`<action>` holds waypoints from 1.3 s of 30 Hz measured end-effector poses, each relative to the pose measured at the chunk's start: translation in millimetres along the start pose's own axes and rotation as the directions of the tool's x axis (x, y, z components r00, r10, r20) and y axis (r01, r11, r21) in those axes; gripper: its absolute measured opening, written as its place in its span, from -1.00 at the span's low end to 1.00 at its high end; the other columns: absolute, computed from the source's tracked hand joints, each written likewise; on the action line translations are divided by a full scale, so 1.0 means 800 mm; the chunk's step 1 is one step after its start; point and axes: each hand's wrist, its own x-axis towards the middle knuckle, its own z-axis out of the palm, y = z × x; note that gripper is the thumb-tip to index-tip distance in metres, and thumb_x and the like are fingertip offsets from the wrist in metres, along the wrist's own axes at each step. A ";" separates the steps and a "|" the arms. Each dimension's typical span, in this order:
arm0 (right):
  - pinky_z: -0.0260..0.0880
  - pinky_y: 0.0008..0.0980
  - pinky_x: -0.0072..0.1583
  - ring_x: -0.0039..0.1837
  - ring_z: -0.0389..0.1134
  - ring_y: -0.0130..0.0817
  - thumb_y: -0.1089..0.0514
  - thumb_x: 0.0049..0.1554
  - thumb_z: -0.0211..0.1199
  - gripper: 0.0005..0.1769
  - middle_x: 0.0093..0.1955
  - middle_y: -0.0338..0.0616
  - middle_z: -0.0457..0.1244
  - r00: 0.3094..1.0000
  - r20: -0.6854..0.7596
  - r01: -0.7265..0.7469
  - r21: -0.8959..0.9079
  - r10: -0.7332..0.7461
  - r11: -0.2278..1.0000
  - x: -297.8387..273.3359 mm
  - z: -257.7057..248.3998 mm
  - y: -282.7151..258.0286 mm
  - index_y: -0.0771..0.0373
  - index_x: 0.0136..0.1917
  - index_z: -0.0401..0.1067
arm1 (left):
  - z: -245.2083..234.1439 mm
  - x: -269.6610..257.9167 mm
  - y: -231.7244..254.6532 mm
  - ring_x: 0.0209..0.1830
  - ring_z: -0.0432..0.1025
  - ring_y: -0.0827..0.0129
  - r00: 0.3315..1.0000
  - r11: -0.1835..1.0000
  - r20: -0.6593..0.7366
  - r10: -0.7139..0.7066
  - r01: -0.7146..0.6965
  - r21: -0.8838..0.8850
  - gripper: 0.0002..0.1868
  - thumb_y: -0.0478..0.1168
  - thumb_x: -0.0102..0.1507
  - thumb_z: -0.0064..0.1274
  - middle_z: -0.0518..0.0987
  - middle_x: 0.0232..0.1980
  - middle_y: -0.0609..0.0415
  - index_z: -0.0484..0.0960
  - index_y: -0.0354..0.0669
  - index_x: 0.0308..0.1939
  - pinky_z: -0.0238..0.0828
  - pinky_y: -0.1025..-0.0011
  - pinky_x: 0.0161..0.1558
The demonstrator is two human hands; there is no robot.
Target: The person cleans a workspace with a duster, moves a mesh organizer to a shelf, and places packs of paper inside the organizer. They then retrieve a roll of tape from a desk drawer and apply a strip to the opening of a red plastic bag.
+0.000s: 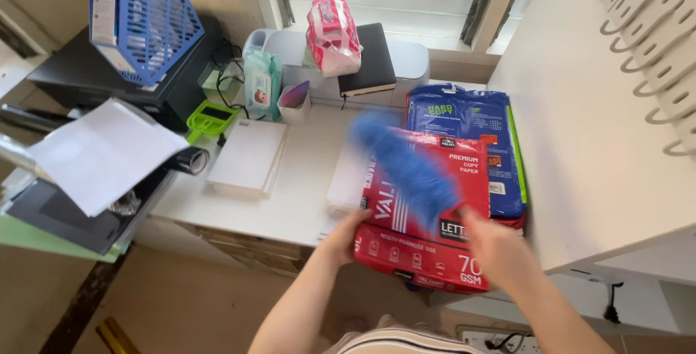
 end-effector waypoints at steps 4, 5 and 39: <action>0.38 -0.32 -0.09 -0.10 0.44 -0.29 0.15 0.09 -0.15 -0.71 -0.08 -0.34 0.40 0.918 0.256 -0.317 0.009 0.304 0.949 0.007 0.019 -0.012 -0.05 0.07 0.25 | 0.028 0.002 0.029 -0.19 0.49 0.12 0.991 0.975 -0.084 -0.104 0.119 0.190 -0.44 -0.20 -0.02 0.10 0.54 -0.08 -0.10 0.35 -0.17 0.05 0.49 0.21 -0.22; 0.38 -0.32 -0.09 -0.10 0.44 -0.29 0.15 0.09 -0.15 -0.71 -0.08 -0.34 0.40 0.916 0.253 -0.322 0.007 0.310 0.947 -0.005 0.000 -0.032 -0.05 0.07 0.25 | 0.010 0.024 0.032 -0.19 0.49 0.12 0.991 0.974 -0.078 -0.108 0.121 0.191 -0.44 -0.20 -0.02 0.10 0.54 -0.08 -0.10 0.35 -0.17 0.05 0.49 0.21 -0.22; 0.42 -0.13 -0.12 -0.14 0.42 -0.15 0.23 0.05 -0.17 -0.47 -0.11 -0.17 0.35 0.916 0.077 -0.320 -0.448 0.393 0.835 -0.023 0.016 0.012 -0.03 0.31 0.05 | 0.024 0.061 -0.028 0.11 0.34 0.12 -0.018 -0.916 0.937 0.350 -0.218 0.338 -0.66 -0.08 0.26 0.02 0.38 0.19 0.03 0.37 0.13 0.10 0.33 0.15 0.08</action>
